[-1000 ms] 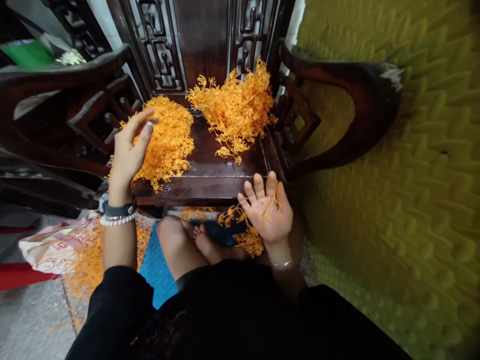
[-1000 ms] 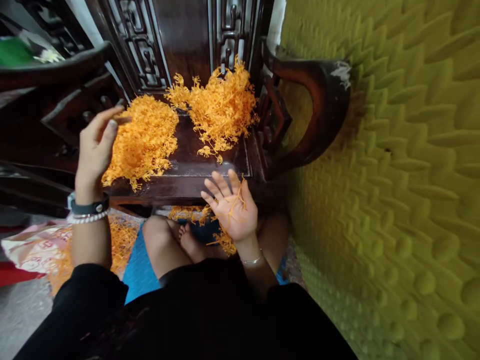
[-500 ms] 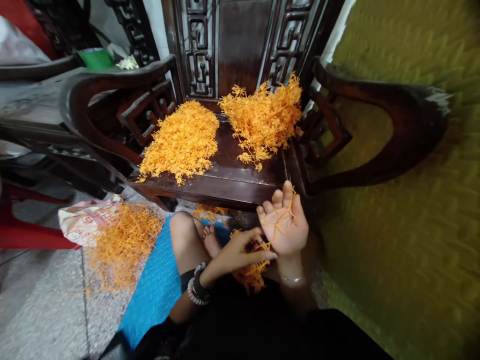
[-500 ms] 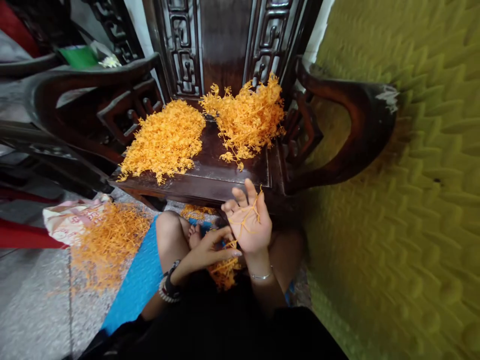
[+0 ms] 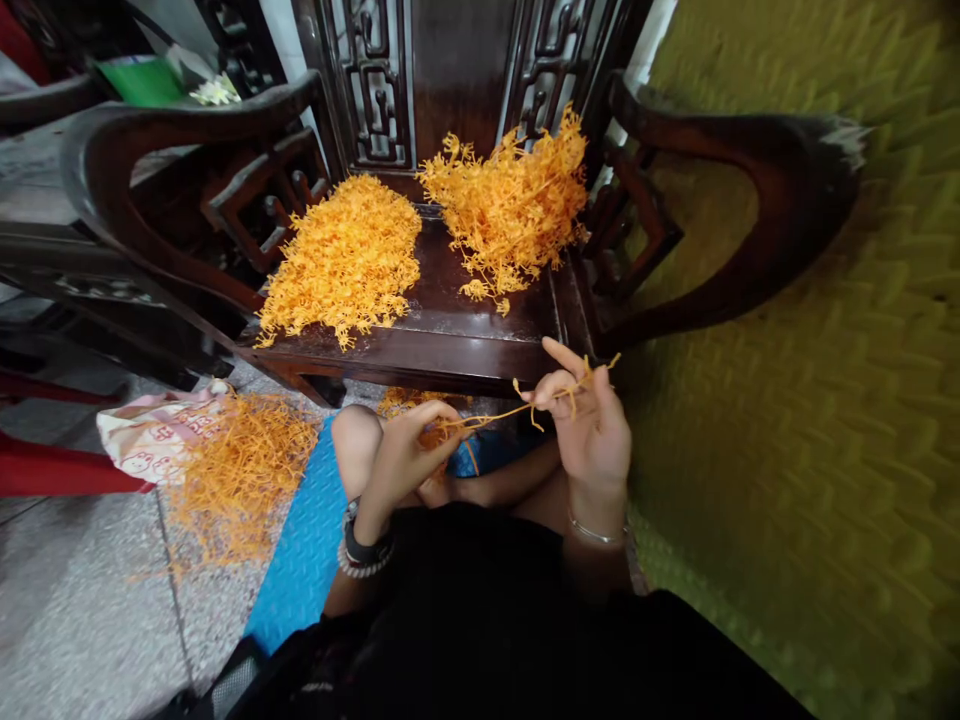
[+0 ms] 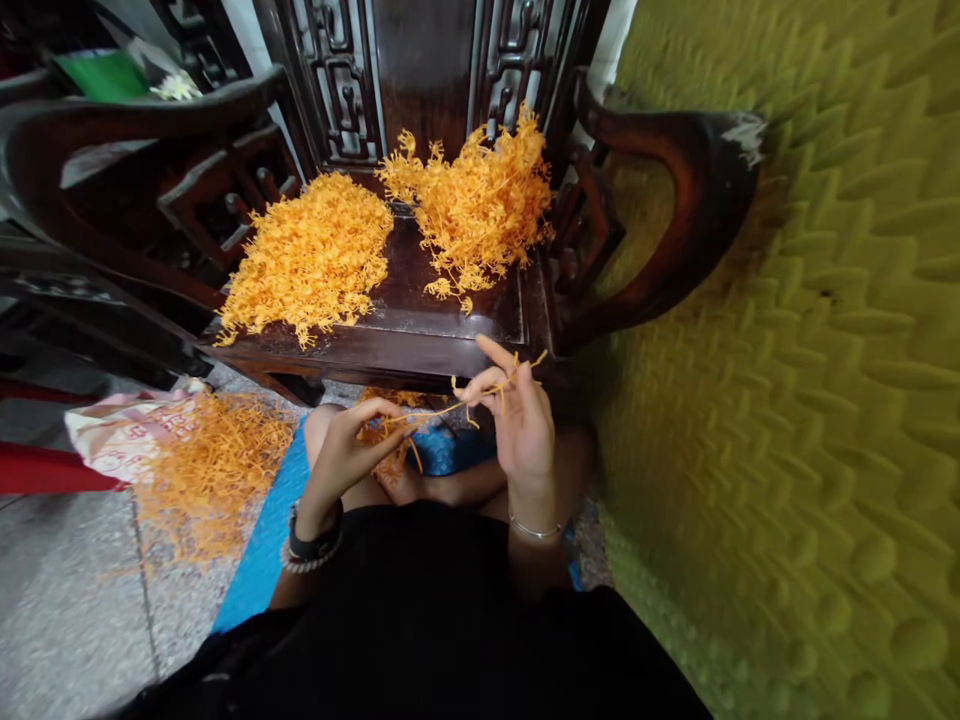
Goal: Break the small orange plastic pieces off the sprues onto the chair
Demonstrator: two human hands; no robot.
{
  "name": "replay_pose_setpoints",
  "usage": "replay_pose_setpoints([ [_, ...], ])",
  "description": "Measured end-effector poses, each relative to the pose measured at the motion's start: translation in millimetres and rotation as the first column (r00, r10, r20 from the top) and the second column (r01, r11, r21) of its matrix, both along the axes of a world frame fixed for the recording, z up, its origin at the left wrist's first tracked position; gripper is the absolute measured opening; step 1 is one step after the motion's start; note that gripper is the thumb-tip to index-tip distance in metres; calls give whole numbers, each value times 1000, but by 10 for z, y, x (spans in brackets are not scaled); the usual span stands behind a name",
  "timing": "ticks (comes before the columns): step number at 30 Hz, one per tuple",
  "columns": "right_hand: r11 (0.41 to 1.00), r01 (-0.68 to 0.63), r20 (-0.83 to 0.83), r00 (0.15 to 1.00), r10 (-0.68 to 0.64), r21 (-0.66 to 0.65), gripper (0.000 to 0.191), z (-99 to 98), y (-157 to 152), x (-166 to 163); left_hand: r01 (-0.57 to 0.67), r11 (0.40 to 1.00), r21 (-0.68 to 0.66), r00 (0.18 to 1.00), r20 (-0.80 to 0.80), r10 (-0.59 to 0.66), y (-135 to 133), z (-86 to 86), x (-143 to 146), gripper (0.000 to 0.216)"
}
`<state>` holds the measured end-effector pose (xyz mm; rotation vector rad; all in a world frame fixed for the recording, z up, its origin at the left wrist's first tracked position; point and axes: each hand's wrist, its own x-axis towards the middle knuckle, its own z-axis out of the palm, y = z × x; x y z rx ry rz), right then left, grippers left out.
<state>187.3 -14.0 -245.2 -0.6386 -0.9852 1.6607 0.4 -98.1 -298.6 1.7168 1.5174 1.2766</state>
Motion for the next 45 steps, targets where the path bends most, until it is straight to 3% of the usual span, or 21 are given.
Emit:
replay_pose_setpoints([
  [3, 983, -167, 19, 985, 169, -73, 65, -4, -8, 245, 11, 996, 84, 995, -103, -3, -3, 28, -78, 8],
  [6, 895, -444, 71, 892, 446, -42, 94, -14, -14, 515, 17, 978, 206, 965, -259, 37, -14, 64, -144, 11],
  [8, 853, -521, 122, 848, 515, 21, 90, -42, 10, 599, 60, 941, 332, 936, -346, 62, -44, 99, -149, 16],
  [12, 924, -381, 193, 910, 368, 37, 66, -207, 85, 392, 137, 813, 565, 915, -387, 115, -140, 184, -74, 21],
  [14, 871, -492, 239, 848, 474, 19, 56, -332, 58, 162, 129, 767, 629, 919, -366, 145, -171, 209, -33, 21],
  [17, 762, -646, 222, 749, 625, 35, 44, -451, -92, -163, 138, 771, 621, 911, -384, 147, -169, 194, -13, 20],
  [19, 774, -630, 190, 769, 611, 61, 35, -435, -198, -297, 113, 780, 616, 902, -393, 180, -155, 152, -27, 19],
  [22, 868, -492, 195, 859, 473, 61, 19, -331, -255, -353, -44, 750, 660, 882, -327, 340, -155, 68, -63, 10],
  [25, 942, -337, 166, 929, 332, 4, 23, -289, -204, -322, -236, 729, 643, 824, -265, 501, -183, -5, -81, 14],
  [27, 961, -274, 110, 955, 276, -31, 28, -317, -167, -305, -312, 754, 579, 803, -263, 534, -193, -36, -69, 15],
  [29, 966, -255, 68, 964, 257, -39, 29, -355, -151, -305, -326, 825, 462, 839, -261, 478, -182, -54, -39, 17],
  [32, 968, -251, -22, 968, 250, -28, 32, -376, -156, -318, -259, 908, 329, 892, -278, 356, -140, -73, 3, 10],
  [36, 930, -345, -122, 936, 330, -128, 36, -328, -178, -289, -199, 904, 377, 876, -345, 337, -119, -87, -21, 11],
  [38, 911, -381, -121, 923, 365, -159, 38, -274, -209, -225, -41, 915, 402, 874, -430, 228, -156, -61, -58, 11],
  [41, 923, -366, -88, 930, 357, -120, 41, -153, -298, -65, 248, 908, 338, 770, -637, 27, -266, 61, -105, 20],
  [45, 938, -346, -67, 937, 344, -32, 42, 24, -434, 155, 335, 909, 248, 629, -777, -19, -448, 363, -135, 21],
])
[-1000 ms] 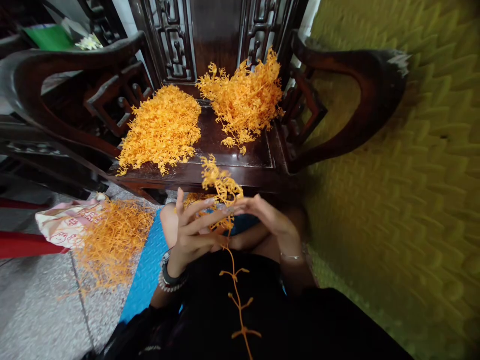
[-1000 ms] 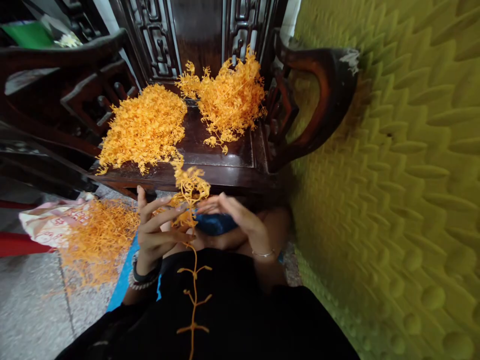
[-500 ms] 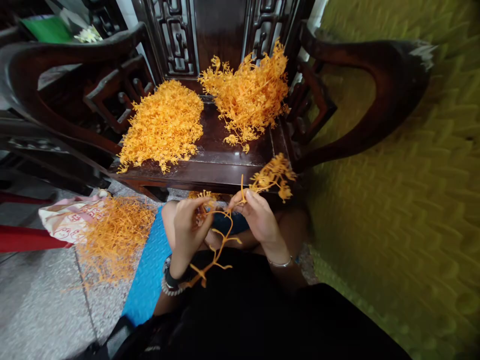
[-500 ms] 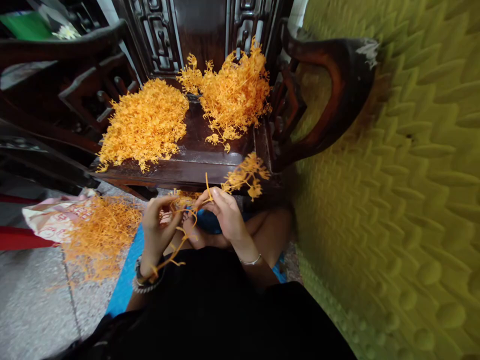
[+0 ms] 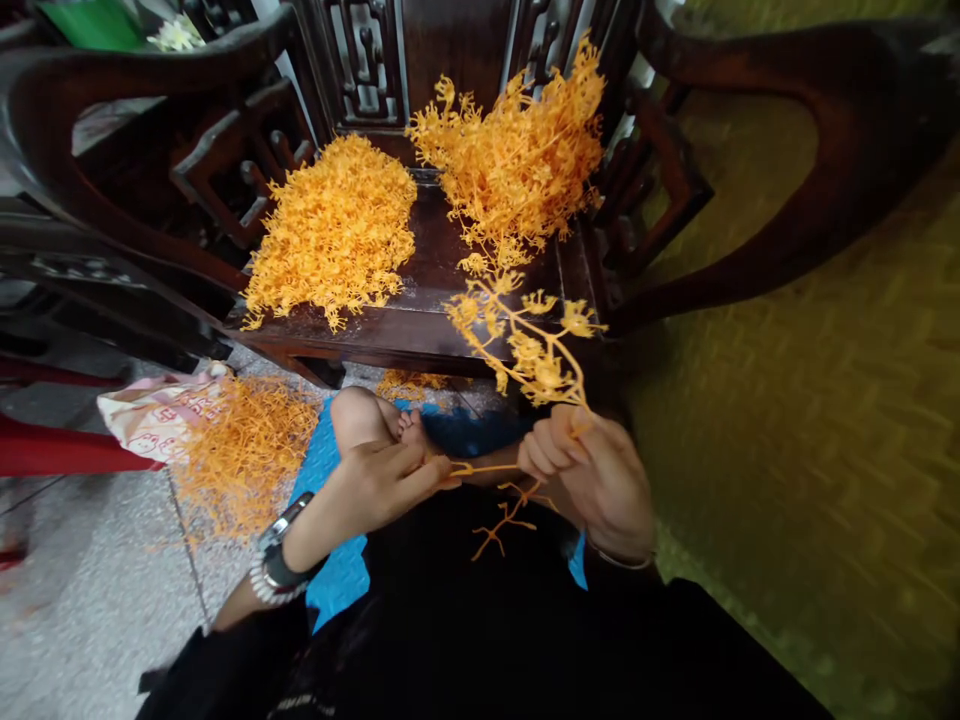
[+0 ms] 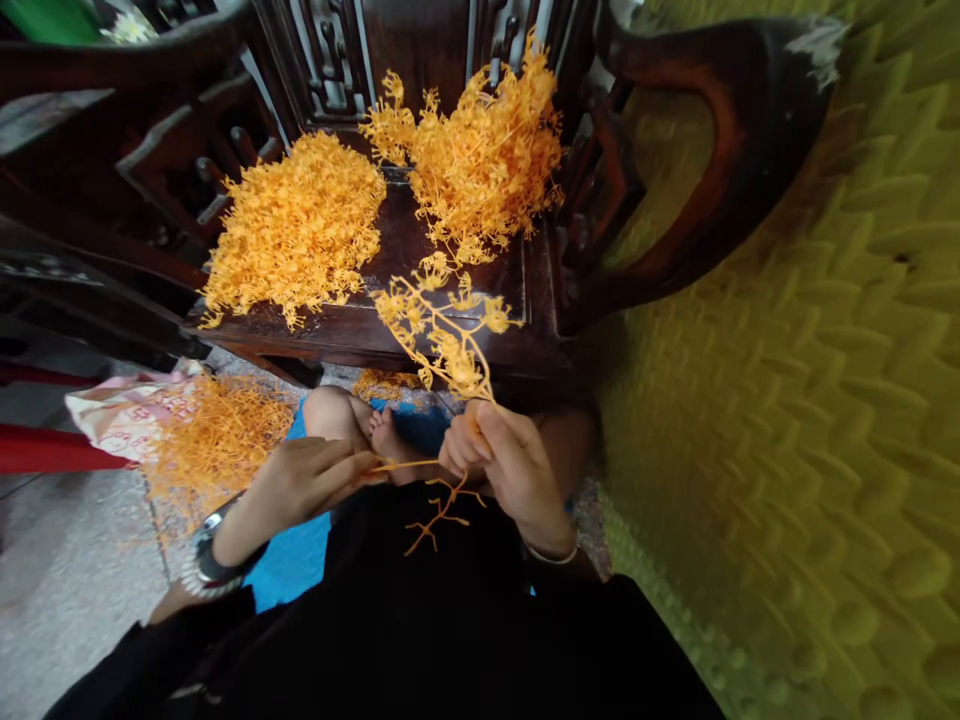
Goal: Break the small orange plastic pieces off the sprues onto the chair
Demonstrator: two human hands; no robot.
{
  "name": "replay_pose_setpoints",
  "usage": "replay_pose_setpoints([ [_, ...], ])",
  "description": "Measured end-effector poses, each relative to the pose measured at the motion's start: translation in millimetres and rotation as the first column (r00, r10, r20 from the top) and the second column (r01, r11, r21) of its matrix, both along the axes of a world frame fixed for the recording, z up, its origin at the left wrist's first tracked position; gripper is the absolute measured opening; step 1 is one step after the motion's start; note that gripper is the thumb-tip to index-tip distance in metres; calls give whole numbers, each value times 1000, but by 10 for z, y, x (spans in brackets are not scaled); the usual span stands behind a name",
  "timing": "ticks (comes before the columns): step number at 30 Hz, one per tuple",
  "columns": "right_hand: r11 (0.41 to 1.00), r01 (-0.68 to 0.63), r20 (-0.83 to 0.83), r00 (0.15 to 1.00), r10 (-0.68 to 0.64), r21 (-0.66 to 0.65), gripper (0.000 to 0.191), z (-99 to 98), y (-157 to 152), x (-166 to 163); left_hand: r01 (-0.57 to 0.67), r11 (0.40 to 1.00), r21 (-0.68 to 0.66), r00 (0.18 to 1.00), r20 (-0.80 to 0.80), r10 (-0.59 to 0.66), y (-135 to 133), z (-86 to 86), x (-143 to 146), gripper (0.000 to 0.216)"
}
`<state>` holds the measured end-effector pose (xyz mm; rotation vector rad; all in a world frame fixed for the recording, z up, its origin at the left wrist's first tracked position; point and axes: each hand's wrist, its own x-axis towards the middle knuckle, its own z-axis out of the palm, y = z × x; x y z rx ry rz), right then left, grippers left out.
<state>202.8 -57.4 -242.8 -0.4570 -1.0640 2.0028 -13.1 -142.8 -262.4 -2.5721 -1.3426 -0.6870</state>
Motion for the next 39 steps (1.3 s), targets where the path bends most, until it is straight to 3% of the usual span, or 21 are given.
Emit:
replay_pose_setpoints([
  [5, 997, -57, -22, 998, 58, 59, 45, 92, -49, 82, 2, 999, -49, 998, -69, -6, -142, 310, -38, 24],
  [13, 995, -94, -97, 991, 95, 18, 45, 73, -83, 62, 43, 986, -164, 999, -17, -47, -209, 357, -139, 31],
  [19, 972, -234, -120, 966, 230, -23, 43, 69, -186, 70, 103, 950, -296, 991, -55, -124, -412, 477, -248, 33],
  [24, 948, -318, -219, 927, 305, -27, 43, 5, -184, -15, 50, 936, -349, 995, -66, -78, -561, 620, -337, 35],
  [26, 955, -294, -242, 929, 278, -30, 43, -52, -154, -32, 45, 937, -347, 997, -49, -67, -557, 666, -369, 34],
  [30, 959, -280, 16, 959, 281, -47, 33, -194, -87, 31, 96, 938, -332, 992, -43, -117, -442, 723, -368, 31],
  [33, 925, -377, 196, 905, 378, -45, 33, -283, -60, 170, 134, 933, -333, 987, -44, -158, -321, 728, -279, 34],
  [36, 899, -434, 388, 839, 382, 54, 40, -330, -27, 358, 147, 929, -341, 987, -17, -162, -226, 687, -185, 34],
  [37, 873, -477, 458, 801, 384, 103, 44, -336, -10, 422, 144, 930, -340, 988, -7, -155, -205, 667, -167, 34],
  [39, 739, -630, 484, 737, 472, 239, 49, -338, 27, 526, 140, 928, -345, 990, 22, -141, -176, 630, -154, 34],
])
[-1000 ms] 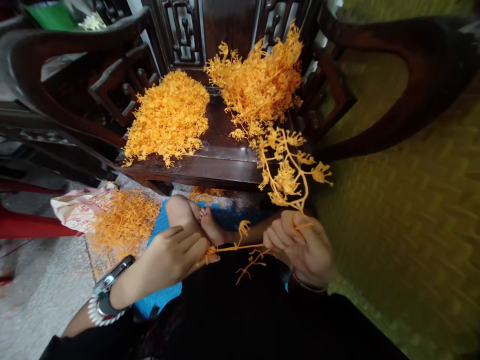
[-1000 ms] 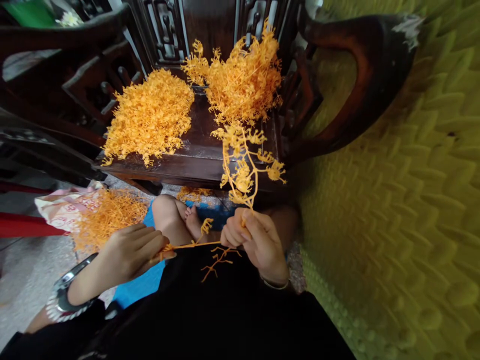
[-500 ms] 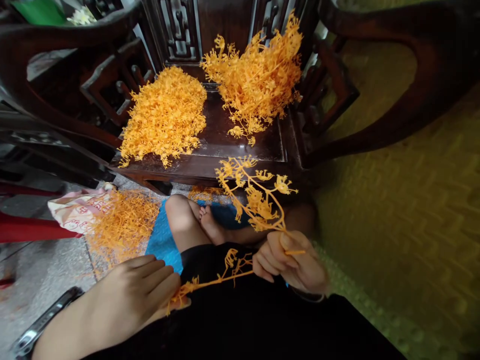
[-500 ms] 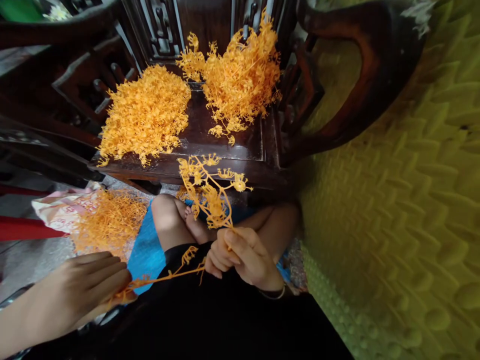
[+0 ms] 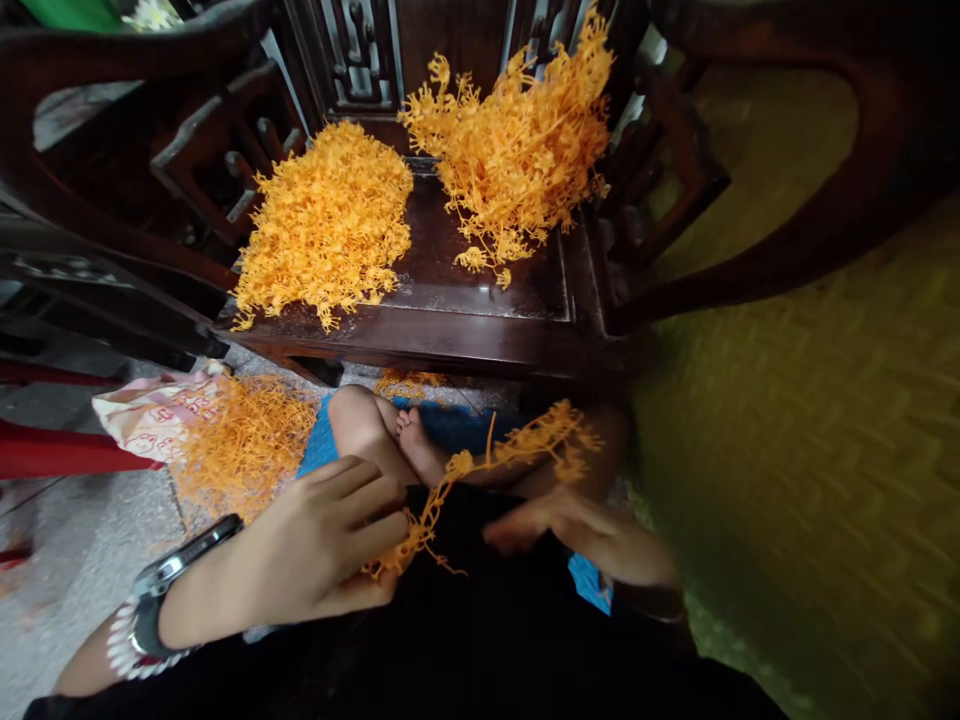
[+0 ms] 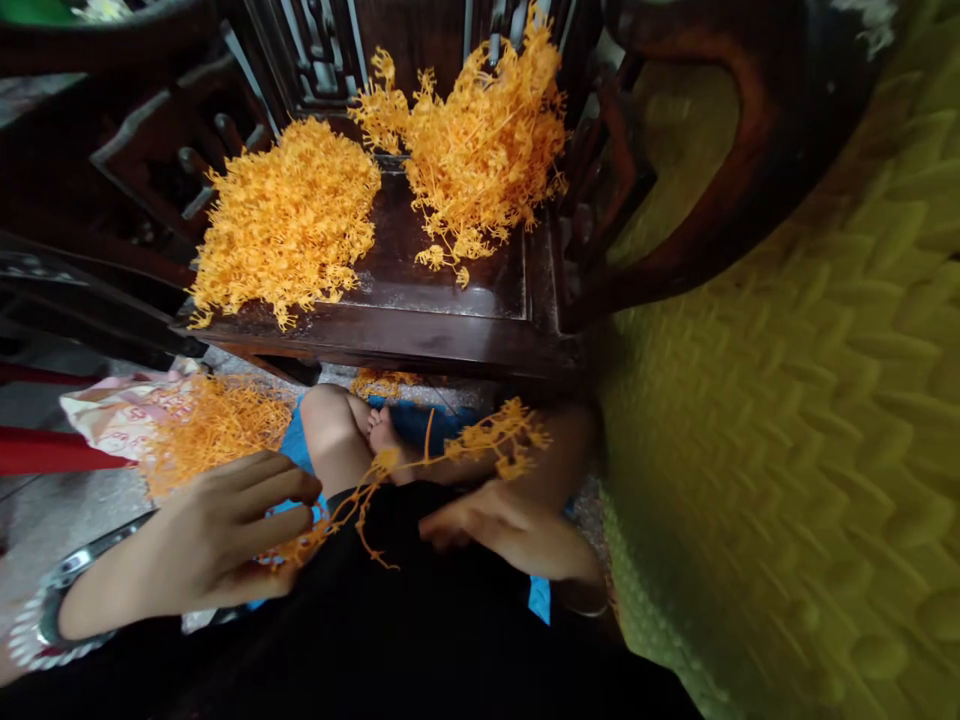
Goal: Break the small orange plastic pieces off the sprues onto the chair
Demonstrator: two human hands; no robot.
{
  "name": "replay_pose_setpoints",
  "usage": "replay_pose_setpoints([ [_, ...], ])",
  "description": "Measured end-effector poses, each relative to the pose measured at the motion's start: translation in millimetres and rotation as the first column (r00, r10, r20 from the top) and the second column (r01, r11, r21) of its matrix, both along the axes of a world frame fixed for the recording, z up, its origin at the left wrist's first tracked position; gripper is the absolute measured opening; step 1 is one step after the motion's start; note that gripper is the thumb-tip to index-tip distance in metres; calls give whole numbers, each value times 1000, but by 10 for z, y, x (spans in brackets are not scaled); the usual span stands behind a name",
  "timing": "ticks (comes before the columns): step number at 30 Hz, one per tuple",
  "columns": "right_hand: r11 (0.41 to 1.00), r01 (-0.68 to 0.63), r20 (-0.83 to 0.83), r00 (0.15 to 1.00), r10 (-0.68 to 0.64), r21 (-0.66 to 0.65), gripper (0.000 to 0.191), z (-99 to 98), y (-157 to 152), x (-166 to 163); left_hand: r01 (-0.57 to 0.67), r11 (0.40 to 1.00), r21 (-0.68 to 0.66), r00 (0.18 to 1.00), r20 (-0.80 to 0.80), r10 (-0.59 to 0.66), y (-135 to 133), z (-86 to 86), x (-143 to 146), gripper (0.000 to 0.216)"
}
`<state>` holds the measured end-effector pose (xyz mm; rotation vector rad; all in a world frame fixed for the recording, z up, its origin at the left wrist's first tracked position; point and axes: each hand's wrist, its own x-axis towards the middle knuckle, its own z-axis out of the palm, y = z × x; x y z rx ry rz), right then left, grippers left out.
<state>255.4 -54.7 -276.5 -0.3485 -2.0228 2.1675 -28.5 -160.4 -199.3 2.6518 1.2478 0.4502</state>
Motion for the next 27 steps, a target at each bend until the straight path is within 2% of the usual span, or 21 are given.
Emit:
replay_pose_setpoints([
  [1, 995, -98, -117, 988, 102, 36, 51, 6, 14, 28, -3, 1000, -7, 1000, 20, 3, 10, -14, -1, 32],
  [2, 988, -143, -287, 946, 155, 61, 53, 17, 21, 33, 0, 1000, -13, 999, 46, 1, 19, -24, -3, 31],
  [3, 992, -102, -457, 881, 125, 74, 52, 34, 18, 10, 16, 1000, -15, 997, 82, -14, 29, -32, -3, 31],
  [4, 998, 10, -575, 818, 29, 64, 52, 57, 5, -43, 46, 999, -14, 992, 121, -44, 41, -40, 1, 31],
  [5, 988, 151, -618, 781, -91, 46, 53, 83, -18, -122, 85, 996, -17, 984, 159, -81, 55, -50, 11, 31],
  [6, 959, 280, -595, 779, -198, 47, 60, 111, -47, -224, 129, 991, -22, 973, 197, -122, 71, -62, 25, 30],
  [7, 931, 355, -516, 814, -265, 83, 73, 134, -78, -341, 172, 985, -30, 959, 236, -160, 87, -79, 43, 29],
  [9, 936, 313, -324, 912, -250, 160, 93, 153, -135, -583, 236, 971, -34, 921, 325, -213, 115, -121, 79, 23],
  [10, 956, 246, -260, 945, -199, 163, 92, 144, -154, -691, 242, 970, -23, 902, 375, -216, 123, -144, 92, 20],
  [13, 994, 51, -160, 987, -34, 101, 47, 63, -170, -906, 184, 983, -3, 886, 433, -165, 117, -195, 93, 15],
  [15, 998, -41, -142, 989, 48, 53, 27, 3, -150, -961, 111, 994, -9, 913, 397, -98, 91, -212, 69, 14],
  [18, 998, -36, -136, 990, 44, 56, 26, -27, -96, -964, -21, 999, -34, 921, 388, 32, 51, -230, 31, 6],
  [19, 995, -6, -126, 992, 18, 97, 28, -18, -75, -953, -81, 993, -80, 907, 407, 107, 45, -236, 22, 2],
  [22, 958, 66, -84, 995, -44, 280, 34, 56, -6, -895, -226, 924, -309, 823, 446, 350, 68, -249, 11, 19],
  [24, 926, 111, -80, 993, -88, 361, 35, 121, 49, -844, -217, 877, -428, 783, 461, 418, 109, -248, 8, 35],
  [26, 895, 146, -93, 989, -118, 421, 36, 183, 110, -788, -126, 854, -505, 802, 456, 387, 157, -245, 5, 43],
  [27, 881, 139, -92, 990, -109, 451, 37, 209, 142, -758, -72, 839, -540, 825, 440, 354, 178, -246, 2, 39],
])
